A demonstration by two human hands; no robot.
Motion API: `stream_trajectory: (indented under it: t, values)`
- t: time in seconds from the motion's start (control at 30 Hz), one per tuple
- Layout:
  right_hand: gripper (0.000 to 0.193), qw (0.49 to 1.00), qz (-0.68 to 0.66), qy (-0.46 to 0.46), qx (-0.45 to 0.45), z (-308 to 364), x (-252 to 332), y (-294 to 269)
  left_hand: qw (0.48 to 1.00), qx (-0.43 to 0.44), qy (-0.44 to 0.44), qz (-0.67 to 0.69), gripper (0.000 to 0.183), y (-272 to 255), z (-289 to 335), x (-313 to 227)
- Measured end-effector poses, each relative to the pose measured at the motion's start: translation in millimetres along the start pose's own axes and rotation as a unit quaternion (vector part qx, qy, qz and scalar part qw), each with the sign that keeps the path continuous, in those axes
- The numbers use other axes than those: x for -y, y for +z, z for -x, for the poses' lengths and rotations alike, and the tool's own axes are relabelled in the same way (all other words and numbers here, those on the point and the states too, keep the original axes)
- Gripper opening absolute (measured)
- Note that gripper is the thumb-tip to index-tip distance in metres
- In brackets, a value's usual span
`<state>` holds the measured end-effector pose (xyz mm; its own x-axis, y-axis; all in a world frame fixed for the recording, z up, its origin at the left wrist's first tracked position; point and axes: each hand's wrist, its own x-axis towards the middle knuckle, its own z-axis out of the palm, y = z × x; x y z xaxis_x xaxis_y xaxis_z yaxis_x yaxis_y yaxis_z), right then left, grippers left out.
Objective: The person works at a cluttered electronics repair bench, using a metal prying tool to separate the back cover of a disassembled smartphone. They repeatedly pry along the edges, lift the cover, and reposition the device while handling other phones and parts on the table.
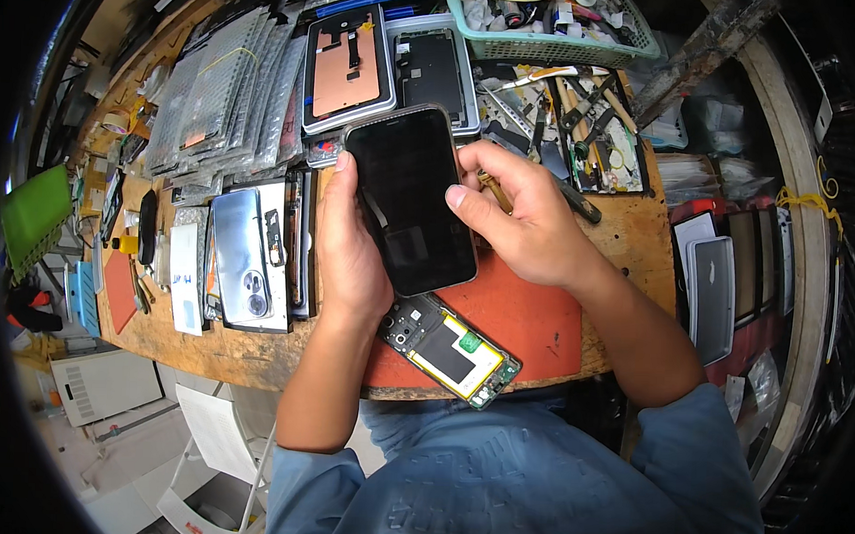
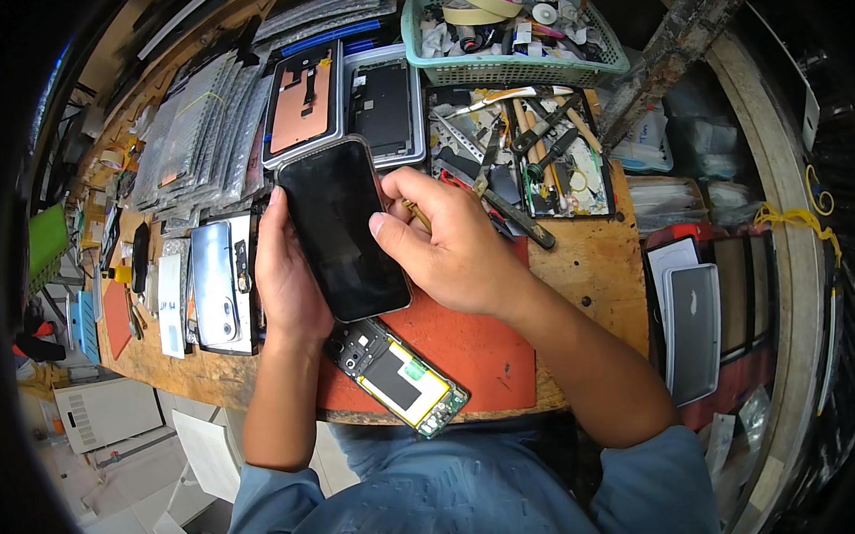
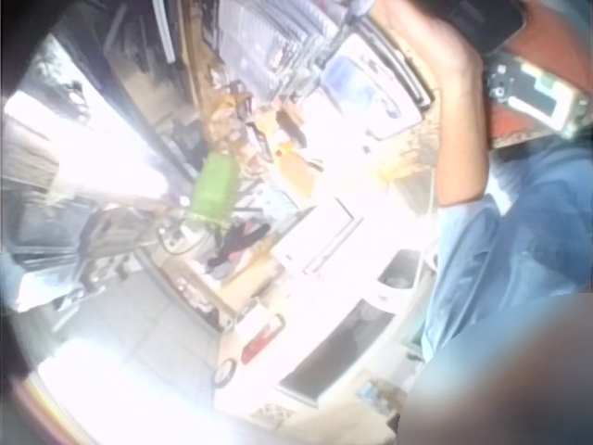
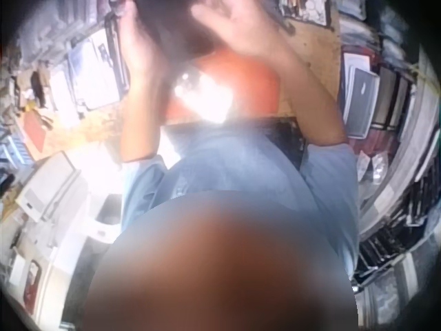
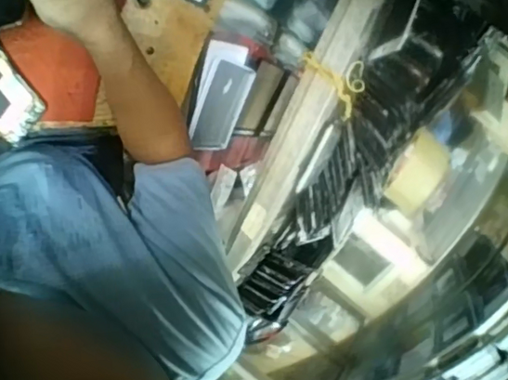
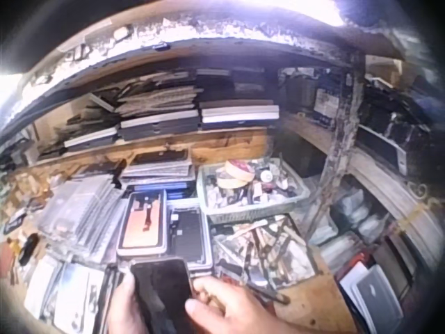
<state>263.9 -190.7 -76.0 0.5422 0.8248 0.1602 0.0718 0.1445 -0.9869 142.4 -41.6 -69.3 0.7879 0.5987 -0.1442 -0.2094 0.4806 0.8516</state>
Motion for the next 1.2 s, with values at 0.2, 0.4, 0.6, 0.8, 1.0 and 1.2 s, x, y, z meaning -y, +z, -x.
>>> stream_trajectory:
  t: [0.2, 0.4, 0.6, 0.8, 1.0, 1.2]
  values:
    - [0.013, 0.998, 0.044, -0.031, -0.029, -0.3, -5.3, 2.9, 1.000, -0.008, 0.014, -0.022, 0.057, 1.2, 0.3, 1.5]
    - [0.015, 0.998, 0.044, -0.024, -0.030, -1.7, -3.7, 2.2, 1.000, 0.006, 0.005, -0.017, 0.056, -1.1, 0.1, 1.0]
    - [0.016, 0.998, 0.047, -0.028, -0.034, -1.3, -8.3, 2.3, 1.000, 0.008, 0.005, -0.008, 0.056, -0.2, 0.7, 0.8]
    - [0.016, 0.997, 0.050, -0.031, -0.040, -2.3, -6.5, 3.7, 1.000, -0.010, 0.002, -0.024, 0.057, 3.0, 1.2, 1.4]
    - [0.016, 0.998, 0.055, -0.024, -0.035, -1.8, -1.9, 2.9, 1.000, 0.014, 0.005, -0.006, 0.056, 2.0, 2.1, -1.2]
    - [0.016, 0.996, 0.060, -0.041, -0.043, -2.3, -10.9, 3.8, 1.000, 0.010, 0.011, -0.015, 0.055, 1.9, 1.5, 0.1]
